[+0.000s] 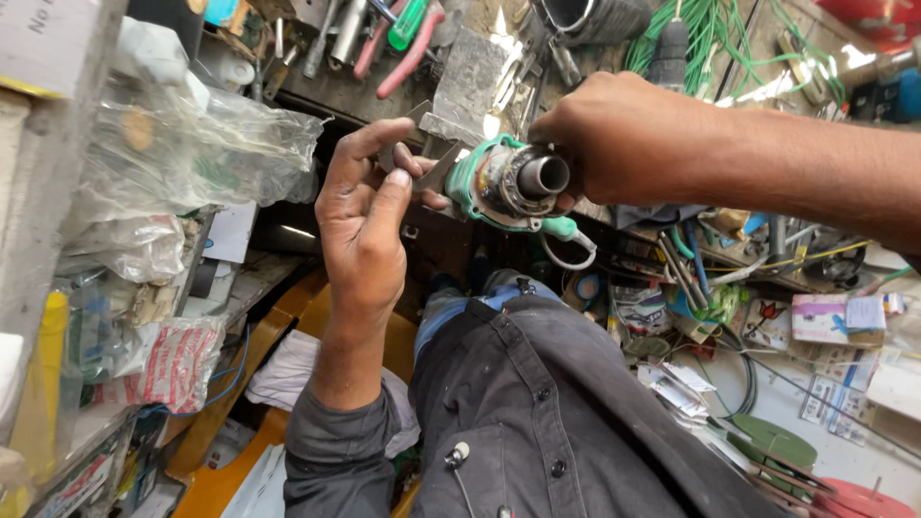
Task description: The person sits at a cluttered workbench repairing a green angle grinder. They use pliers to work on small metal parts, handle a cylindrical metal component, wipe parts with a dark cloth, and fit a metal sleeve onto the grinder's gear head, pressing and twisting it into place by hand.
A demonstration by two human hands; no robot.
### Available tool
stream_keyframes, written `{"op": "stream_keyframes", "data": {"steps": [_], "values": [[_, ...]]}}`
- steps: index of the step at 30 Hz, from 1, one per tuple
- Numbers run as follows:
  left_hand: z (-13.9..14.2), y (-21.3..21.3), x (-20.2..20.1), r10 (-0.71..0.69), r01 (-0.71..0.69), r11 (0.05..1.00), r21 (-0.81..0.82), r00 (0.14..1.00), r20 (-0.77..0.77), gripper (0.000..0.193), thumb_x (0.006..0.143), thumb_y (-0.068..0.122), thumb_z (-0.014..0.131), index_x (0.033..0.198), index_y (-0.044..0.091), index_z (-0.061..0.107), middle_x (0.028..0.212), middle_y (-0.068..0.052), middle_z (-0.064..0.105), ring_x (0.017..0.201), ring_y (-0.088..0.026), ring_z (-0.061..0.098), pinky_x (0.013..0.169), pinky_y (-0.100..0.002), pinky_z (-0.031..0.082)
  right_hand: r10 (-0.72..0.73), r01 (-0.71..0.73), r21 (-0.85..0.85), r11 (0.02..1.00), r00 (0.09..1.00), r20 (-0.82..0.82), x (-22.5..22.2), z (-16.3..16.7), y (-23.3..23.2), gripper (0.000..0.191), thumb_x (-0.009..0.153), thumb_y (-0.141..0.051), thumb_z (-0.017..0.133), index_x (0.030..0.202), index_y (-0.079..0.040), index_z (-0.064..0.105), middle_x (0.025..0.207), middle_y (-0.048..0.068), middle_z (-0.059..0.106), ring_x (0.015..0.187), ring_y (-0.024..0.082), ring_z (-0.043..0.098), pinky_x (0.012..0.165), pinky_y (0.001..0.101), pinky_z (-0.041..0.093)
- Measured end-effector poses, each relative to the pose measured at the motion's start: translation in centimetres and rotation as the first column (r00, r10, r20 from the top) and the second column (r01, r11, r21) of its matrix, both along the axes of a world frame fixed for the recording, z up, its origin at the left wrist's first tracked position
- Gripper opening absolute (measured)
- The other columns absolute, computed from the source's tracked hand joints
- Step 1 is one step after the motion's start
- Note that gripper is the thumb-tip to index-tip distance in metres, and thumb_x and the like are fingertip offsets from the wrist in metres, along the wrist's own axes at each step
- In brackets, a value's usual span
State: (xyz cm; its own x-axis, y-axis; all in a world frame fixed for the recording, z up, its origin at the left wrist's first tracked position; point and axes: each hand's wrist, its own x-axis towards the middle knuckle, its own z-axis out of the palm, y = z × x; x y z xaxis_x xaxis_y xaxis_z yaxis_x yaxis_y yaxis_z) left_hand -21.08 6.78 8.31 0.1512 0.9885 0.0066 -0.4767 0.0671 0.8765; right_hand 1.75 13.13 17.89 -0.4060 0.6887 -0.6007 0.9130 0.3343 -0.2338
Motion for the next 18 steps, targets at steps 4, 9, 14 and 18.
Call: {"op": "stream_keyframes", "data": {"steps": [4, 9, 14, 18], "values": [[0.7, 0.0, 0.8, -0.001, 0.061, 0.980, 0.191, 0.953, -0.302, 0.025, 0.109, -0.003, 0.050, 0.124, 0.000, 0.070, 0.106, -0.005, 0.059, 0.096, -0.012, 0.058, 0.088, -0.028, 0.053, 0.103, -0.103, 0.014, 0.995, 0.995, 0.005, 0.1, 0.3, 0.1, 0.041, 0.069, -0.024, 0.092, 0.104, -0.011, 0.076, 0.082, 0.015, 0.076, 0.080, 0.035, 0.074, 0.075, 0.0465, 0.057], [2.1, 0.9, 1.9, 0.102, 0.264, 0.839, 0.475, 0.781, -0.616, 0.031, 0.097, 0.012, 0.072, 0.127, 0.003, 0.067, 0.109, -0.010, 0.059, 0.105, -0.025, 0.055, 0.096, -0.038, 0.047, -0.022, 0.020, -0.084, 0.996, 0.999, -0.029, 0.4, 0.6, 0.3, 0.037, 0.068, -0.031, 0.095, 0.097, -0.013, 0.080, 0.078, 0.012, 0.077, 0.075, 0.031, 0.075, 0.071, 0.0437, 0.057], [2.7, 1.6, 3.1, 0.138, 0.365, 0.757, 0.542, 0.721, -0.679, 0.036, 0.093, 0.014, 0.080, 0.126, 0.007, 0.068, 0.106, -0.010, 0.059, 0.103, -0.030, 0.055, 0.091, -0.043, 0.046, -0.132, 0.122, -0.156, 0.980, 0.990, -0.053, 0.2, 0.9, 0.5, 0.033, 0.071, -0.032, 0.091, 0.097, -0.015, 0.081, 0.076, 0.011, 0.078, 0.065, 0.027, 0.076, 0.064, 0.0415, 0.058], [2.4, 1.5, 3.0, 0.130, 0.400, 0.742, 0.538, 0.702, -0.700, 0.037, 0.092, 0.011, 0.079, 0.126, 0.007, 0.066, 0.109, -0.011, 0.057, 0.105, -0.032, 0.055, 0.092, -0.046, 0.046, -0.087, 0.089, -0.090, 0.992, 0.996, 0.022, 0.2, 0.2, 0.0, 0.035, 0.068, -0.035, 0.092, 0.093, -0.012, 0.080, 0.076, 0.015, 0.075, 0.070, 0.034, 0.074, 0.068, 0.0449, 0.057]]}}
